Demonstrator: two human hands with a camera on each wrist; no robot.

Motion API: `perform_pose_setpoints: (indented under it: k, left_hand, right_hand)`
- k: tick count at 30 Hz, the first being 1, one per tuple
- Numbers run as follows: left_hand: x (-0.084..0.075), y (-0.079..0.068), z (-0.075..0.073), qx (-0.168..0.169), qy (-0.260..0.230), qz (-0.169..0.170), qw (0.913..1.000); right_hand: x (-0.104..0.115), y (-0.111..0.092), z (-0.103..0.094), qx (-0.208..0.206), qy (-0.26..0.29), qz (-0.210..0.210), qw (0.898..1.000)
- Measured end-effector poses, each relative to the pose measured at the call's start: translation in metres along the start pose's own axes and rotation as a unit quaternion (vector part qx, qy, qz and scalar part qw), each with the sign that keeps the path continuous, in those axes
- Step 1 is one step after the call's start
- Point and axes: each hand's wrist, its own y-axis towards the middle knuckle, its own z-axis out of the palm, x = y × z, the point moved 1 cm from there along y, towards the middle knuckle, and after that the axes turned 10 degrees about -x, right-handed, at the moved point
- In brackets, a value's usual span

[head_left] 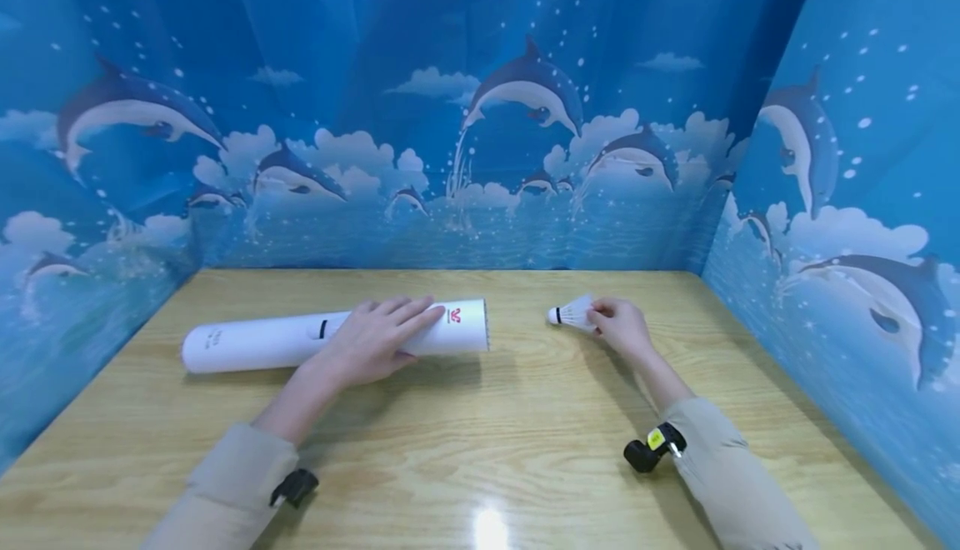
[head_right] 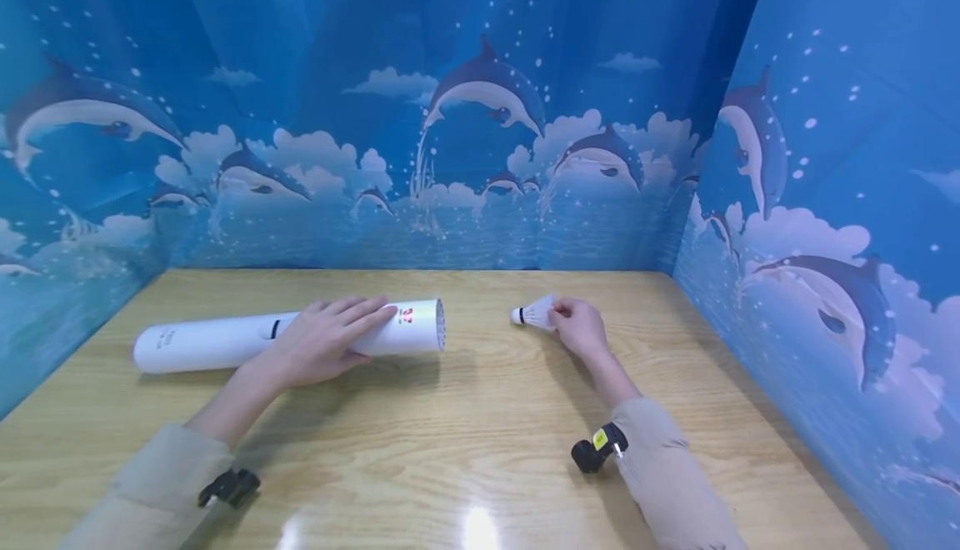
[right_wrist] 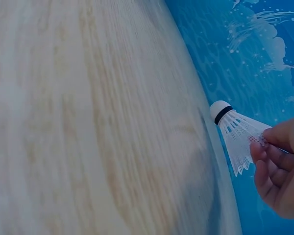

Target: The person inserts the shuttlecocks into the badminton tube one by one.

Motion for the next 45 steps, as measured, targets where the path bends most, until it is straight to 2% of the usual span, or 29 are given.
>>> perform_pose_setpoints:
  k: [15, 20, 28, 35, 45]
  left_hand:
    - [0.000, -0.003, 0.001, 0.003, -0.003, -0.005, 1.0000]
    - [-0.001, -0.003, 0.001, 0.002, -0.004, -0.007, 1.0000]
    - [-0.001, -0.002, 0.002, 0.000, 0.001, -0.006, 1.0000]
    - [-0.002, -0.002, 0.002, -0.007, 0.003, 0.000, 1.0000]
    - [-0.003, 0.000, 0.001, -0.005, 0.005, 0.001, 1.0000]
  right_hand:
    - [0.017, -0.014, -0.021, 0.014, 0.033, -0.010, 0.999]
    - [0.031, -0.021, -0.022, 0.011, 0.056, -0.035, 0.998]
    - [0.054, -0.035, -0.013, 0.031, 0.093, -0.082, 0.992]
    - [0.073, -0.045, -0.003, 0.054, 0.122, -0.086, 0.987]
    - [0.087, -0.054, 0.019, 0.065, 0.140, -0.105, 0.982]
